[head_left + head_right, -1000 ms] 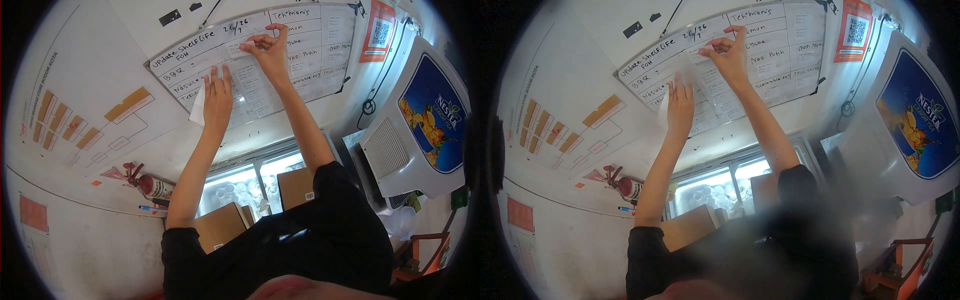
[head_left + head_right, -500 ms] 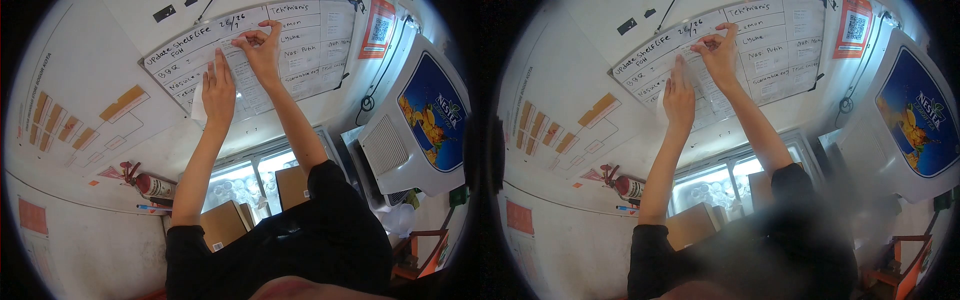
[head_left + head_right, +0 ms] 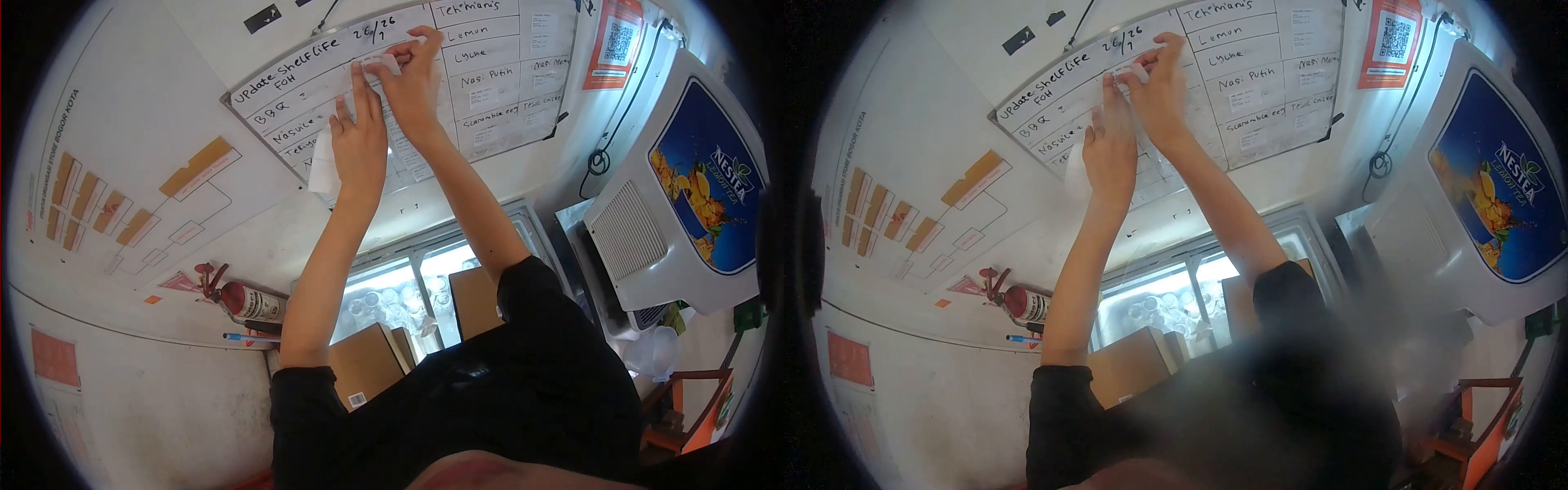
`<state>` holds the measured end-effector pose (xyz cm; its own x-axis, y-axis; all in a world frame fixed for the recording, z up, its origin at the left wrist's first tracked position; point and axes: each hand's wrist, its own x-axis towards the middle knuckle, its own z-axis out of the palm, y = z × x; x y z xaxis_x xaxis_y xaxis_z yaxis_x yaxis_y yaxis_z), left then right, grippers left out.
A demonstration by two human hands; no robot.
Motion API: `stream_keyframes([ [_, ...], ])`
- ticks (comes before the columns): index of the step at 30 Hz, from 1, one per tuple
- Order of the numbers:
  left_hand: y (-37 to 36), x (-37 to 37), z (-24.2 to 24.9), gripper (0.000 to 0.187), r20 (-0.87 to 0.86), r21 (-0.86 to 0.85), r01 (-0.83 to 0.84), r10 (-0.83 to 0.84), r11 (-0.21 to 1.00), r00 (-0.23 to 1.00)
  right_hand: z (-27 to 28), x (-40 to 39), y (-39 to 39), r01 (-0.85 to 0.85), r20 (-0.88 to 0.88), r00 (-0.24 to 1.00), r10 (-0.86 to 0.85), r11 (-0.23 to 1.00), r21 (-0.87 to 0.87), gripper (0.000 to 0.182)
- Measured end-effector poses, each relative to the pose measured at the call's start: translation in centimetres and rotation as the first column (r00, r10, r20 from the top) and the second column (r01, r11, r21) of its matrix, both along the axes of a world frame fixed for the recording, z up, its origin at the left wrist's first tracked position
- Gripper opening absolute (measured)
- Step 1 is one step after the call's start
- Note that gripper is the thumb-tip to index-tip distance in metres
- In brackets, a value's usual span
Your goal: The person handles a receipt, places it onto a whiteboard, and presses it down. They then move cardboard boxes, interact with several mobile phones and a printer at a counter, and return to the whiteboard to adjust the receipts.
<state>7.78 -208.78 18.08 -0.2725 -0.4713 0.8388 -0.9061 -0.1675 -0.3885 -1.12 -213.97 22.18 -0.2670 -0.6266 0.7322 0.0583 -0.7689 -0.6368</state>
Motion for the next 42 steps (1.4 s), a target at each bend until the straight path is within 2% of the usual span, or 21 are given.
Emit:
stream_keyframes([
  [2, 0.1, 0.1, -0.2, 0.055, 0.030, 0.041, -0.039, 0.037, 0.998, 0.999, -0.1, 0.8, 0.5, 0.362, -0.203, 0.905, -0.374, 0.927, -0.096, 0.068],
  [6, -0.3, 0.5, -0.2, 0.056, 0.029, 0.048, -0.026, 0.025, 0.998, 0.999, -0.8, 0.8, -0.4, 0.372, -0.147, 0.919, -0.367, 0.928, 0.004, 0.075],
  [9, 0.3, 0.6, 0.0, 0.055, 0.005, 0.084, -0.003, 0.003, 0.996, 1.000, -2.1, 0.0, -1.7, 0.526, -0.018, 0.850, -0.526, 0.850, -0.019, 0.072],
  [11, 1.2, 0.6, 0.4, 0.054, -0.010, 0.103, 0.006, -0.005, 0.995, 1.000, -2.6, -1.2, -2.4, 0.613, 0.064, 0.783, -0.618, 0.785, 0.085, 0.072],
  [13, 2.7, 0.8, 1.1, 0.058, -0.201, 0.185, 0.224, -0.186, 0.957, 0.962, -2.4, -1.4, -1.2, 0.565, 0.144, 0.807, -0.573, 0.820, 0.093, 0.065],
  [14, 3.8, 0.8, 1.4, 0.058, -0.199, 0.178, 0.227, -0.191, 0.958, 0.961, -2.2, -1.5, -0.4, 0.516, 0.221, 0.822, -0.525, 0.851, 0.100, 0.059],
  [16, 7.3, 0.4, 2.0, 0.068, -0.627, 0.113, 0.572, -0.388, 0.812, 0.675, -2.6, -2.1, 0.5, 0.383, 0.213, 0.888, -0.407, 0.912, 0.147, 0.053],
  [17, 8.6, 0.7, 2.0, 0.068, -0.627, 0.117, 0.575, -0.389, 0.810, 0.674, -3.1, -2.5, 1.2, 0.236, 0.210, 0.937, -0.277, 0.951, 0.200, 0.047],
  [18, 9.9, 1.1, 1.9, 0.069, -0.757, 0.046, 0.678, -0.417, 0.734, 0.503, -3.6, -3.4, 2.5, 0.238, 0.212, 0.936, -0.279, 0.950, 0.201, 0.047],
  [19, 11.1, 1.4, 2.0, 0.071, -0.854, -0.050, 0.754, -0.420, 0.654, 0.308, -4.1, -4.8, 4.3, -0.012, 0.187, 0.982, -0.026, 0.980, 0.198, 0.042],
  [20, 12.4, 1.2, 2.1, 0.071, -0.853, -0.055, 0.752, -0.422, 0.657, 0.307, -4.2, -5.5, 6.3, -0.263, 0.158, 0.959, 0.234, 0.944, 0.199, 0.037],
  [21, 13.8, 0.6, 2.2, 0.071, -0.935, -0.218, 0.781, -0.356, 0.586, 0.006, -4.3, -5.6, 8.7, -0.268, 0.151, 0.959, 0.240, 0.943, 0.198, 0.037],
  [22, 14.9, 0.1, 2.4, 0.071, -0.921, -0.388, 0.754, -0.251, 0.531, -0.298, -4.3, -5.8, 11.5, -0.393, 0.058, 0.918, 0.391, 0.888, 0.240, 0.035],
  [23, 15.7, -0.3, 2.5, 0.071, -0.921, -0.389, 0.748, -0.244, 0.538, -0.304, -4.5, -5.9, 13.2, -0.502, -0.023, 0.846, 0.533, 0.811, 0.300, 0.034],
  [25, 17.5, -1.0, 2.6, 0.072, -0.959, -0.285, 0.755, -0.180, 0.590, -0.221, -5.2, -6.3, 15.1, -0.516, -0.012, 0.838, 0.545, 0.800, 0.307, 0.038],
  [29, 20.1, -2.1, 1.4, 0.070, -0.939, -0.335, 0.755, -0.131, 0.564, -0.319, -4.6, -7.5, 17.1, -0.504, 0.111, 0.863, 0.492, 0.830, 0.240, 0.040],
  [34, 22.6, -3.1, -1.4, 0.034, -0.916, -0.366, 0.749, -0.073, 0.553, -0.394, -4.3, -8.5, 20.2, -0.423, 0.164, 0.903, 0.396, 0.885, 0.194, 0.034],
  [35, 23.1, -3.5, -1.7, 0.034, -0.915, -0.366, 0.749, -0.067, 0.553, -0.398, -4.4, -8.5, 21.4, -0.032, -0.088, 0.995, 0.039, 0.996, 0.081, 0.035],
  [36, 23.6, -4.0, -1.8, 0.032, -0.915, -0.372, 0.711, -0.109, 0.597, -0.387, -4.4, -8.6, 22.6, 0.329, -0.277, 0.894, -0.351, 0.936, -0.124, 0.036],
  [40, 25.1, -5.2, -2.1, 0.023, -0.897, -0.431, 0.659, -0.214, 0.616, -0.387, -5.8, -9.1, 25.8, 0.044, -0.457, 0.884, -0.102, 0.990, -0.135, 0.028],
  [42, 26.1, -5.5, -2.3, 0.024, -0.915, -0.399, 0.652, -0.234, 0.645, -0.328, -6.0, -9.4, 26.4, 0.069, -0.431, 0.896, -0.109, 0.992, -0.108, 0.023],
])
